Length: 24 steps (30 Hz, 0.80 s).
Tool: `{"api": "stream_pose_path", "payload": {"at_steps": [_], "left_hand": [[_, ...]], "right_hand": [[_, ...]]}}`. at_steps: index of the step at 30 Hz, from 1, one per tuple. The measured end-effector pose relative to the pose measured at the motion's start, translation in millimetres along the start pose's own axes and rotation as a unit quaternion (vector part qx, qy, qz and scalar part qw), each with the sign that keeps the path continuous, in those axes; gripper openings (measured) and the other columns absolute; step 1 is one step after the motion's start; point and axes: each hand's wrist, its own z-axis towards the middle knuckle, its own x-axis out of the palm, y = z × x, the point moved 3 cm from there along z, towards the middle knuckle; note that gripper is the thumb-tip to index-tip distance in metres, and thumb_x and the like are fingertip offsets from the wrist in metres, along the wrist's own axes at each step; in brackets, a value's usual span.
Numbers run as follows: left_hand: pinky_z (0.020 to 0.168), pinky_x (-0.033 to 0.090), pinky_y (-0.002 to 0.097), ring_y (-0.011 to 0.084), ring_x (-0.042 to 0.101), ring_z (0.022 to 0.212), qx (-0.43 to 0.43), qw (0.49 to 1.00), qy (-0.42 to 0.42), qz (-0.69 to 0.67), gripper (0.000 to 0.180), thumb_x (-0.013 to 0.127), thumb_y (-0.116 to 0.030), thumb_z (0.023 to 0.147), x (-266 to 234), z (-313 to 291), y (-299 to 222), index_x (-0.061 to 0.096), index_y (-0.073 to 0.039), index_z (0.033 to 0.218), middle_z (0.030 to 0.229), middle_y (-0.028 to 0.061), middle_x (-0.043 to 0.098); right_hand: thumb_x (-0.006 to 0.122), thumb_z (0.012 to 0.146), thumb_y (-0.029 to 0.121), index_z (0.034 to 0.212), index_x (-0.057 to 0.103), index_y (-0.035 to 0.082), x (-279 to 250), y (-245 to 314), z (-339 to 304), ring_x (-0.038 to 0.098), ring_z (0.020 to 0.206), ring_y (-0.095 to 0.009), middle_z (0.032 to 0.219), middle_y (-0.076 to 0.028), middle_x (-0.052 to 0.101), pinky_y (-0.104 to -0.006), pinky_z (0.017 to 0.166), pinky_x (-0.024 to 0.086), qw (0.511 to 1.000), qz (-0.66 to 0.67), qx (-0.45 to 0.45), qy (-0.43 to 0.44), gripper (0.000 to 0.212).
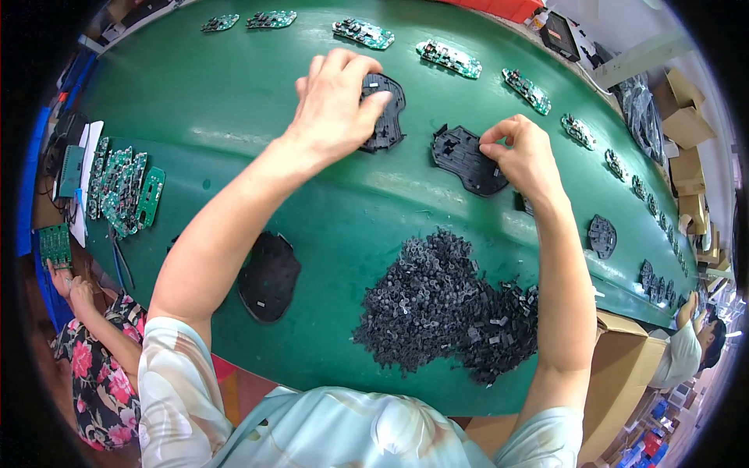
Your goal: The person assembles the bottom plastic base of computer mice by attaching small mouse components and plastic parts to a PCB, then applying glue from a bottle to secure them.
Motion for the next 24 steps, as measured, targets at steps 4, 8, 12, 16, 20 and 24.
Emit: {"api": "stream_pose_path", "payload": {"at_steps": [4, 8, 12, 16, 20, 24], "left_hand": [[0.095, 0.036, 0.0537, 0.0375, 0.04, 0.118, -0.071, 0.995, 0.033, 0.063, 0.08, 0.074, -0.049, 0.076, 20, -12, -14, 0.043, -0.001, 0.132, 0.132, 0.0205, 0.041], [0.096, 0.036, 0.0552, 0.0406, 0.04, 0.119, -0.078, 0.994, 0.042, 0.056, 0.088, 0.077, -0.045, 0.074, 23, -13, -17, 0.035, -0.003, 0.139, 0.138, 0.0208, 0.037], [0.099, 0.036, 0.0551, 0.0427, 0.039, 0.123, -0.068, 0.993, 0.095, 0.005, 0.08, 0.071, -0.022, 0.073, 15, -8, -24, 0.033, -0.005, 0.141, 0.139, 0.0203, 0.036], [0.107, 0.036, 0.045, 0.0377, 0.042, 0.128, 0.001, 0.992, 0.112, -0.059, 0.081, 0.066, -0.006, 0.068, 15, -8, -11, 0.034, -0.007, 0.143, 0.141, 0.0203, 0.038], [0.108, 0.035, 0.0432, 0.0373, 0.04, 0.13, 0.018, 0.978, 0.171, -0.118, 0.079, 0.062, -0.001, 0.066, 8, -11, -7, 0.037, -0.007, 0.141, 0.14, 0.0191, 0.04], [0.108, 0.031, 0.0454, 0.0336, 0.045, 0.127, 0.196, 0.978, 0.071, 0.005, 0.062, 0.059, 0.003, 0.072, -7, -28, -33, 0.051, -0.01, 0.132, 0.138, 0.0159, 0.045]], "right_hand": [[0.079, 0.071, 0.012, 0.096, 0.068, -0.002, -4, -8, 8, 0.065, 0.09, -0.027, 0.095, -0.016, 0.068, -0.0369, 0.083, 0.05, 0.984, 0.082, 0.147, 0.066, 0.031], [0.083, 0.068, 0.016, 0.1, 0.065, -0.001, 0, -22, 22, 0.065, 0.092, -0.025, 0.096, -0.015, 0.068, -0.035, 0.083, 0.05, 0.978, 0.077, 0.162, 0.105, 0.04], [0.082, 0.069, 0.009, 0.091, 0.061, 0.001, 0, -20, 28, 0.055, 0.08, -0.017, 0.083, -0.004, 0.06, -0.0294, 0.073, 0.043, 0.973, 0.059, 0.183, 0.129, 0.031], [0.082, 0.068, 0.009, 0.088, 0.061, 0.002, -1, -18, 27, 0.055, 0.082, -0.018, 0.082, -0.004, 0.06, -0.031, 0.074, 0.042, 0.971, 0.061, 0.19, 0.133, 0.03], [0.083, 0.068, 0.009, 0.087, 0.062, 0.002, -4, -20, 31, 0.054, 0.083, -0.018, 0.082, -0.004, 0.06, -0.0315, 0.075, 0.042, 0.963, 0.069, 0.201, 0.167, 0.029], [0.083, 0.068, 0.012, 0.089, 0.065, 0.003, 1, -29, 31, 0.06, 0.085, -0.02, 0.086, -0.008, 0.065, -0.0321, 0.077, 0.046, 0.969, 0.063, 0.177, 0.163, 0.029]]}}
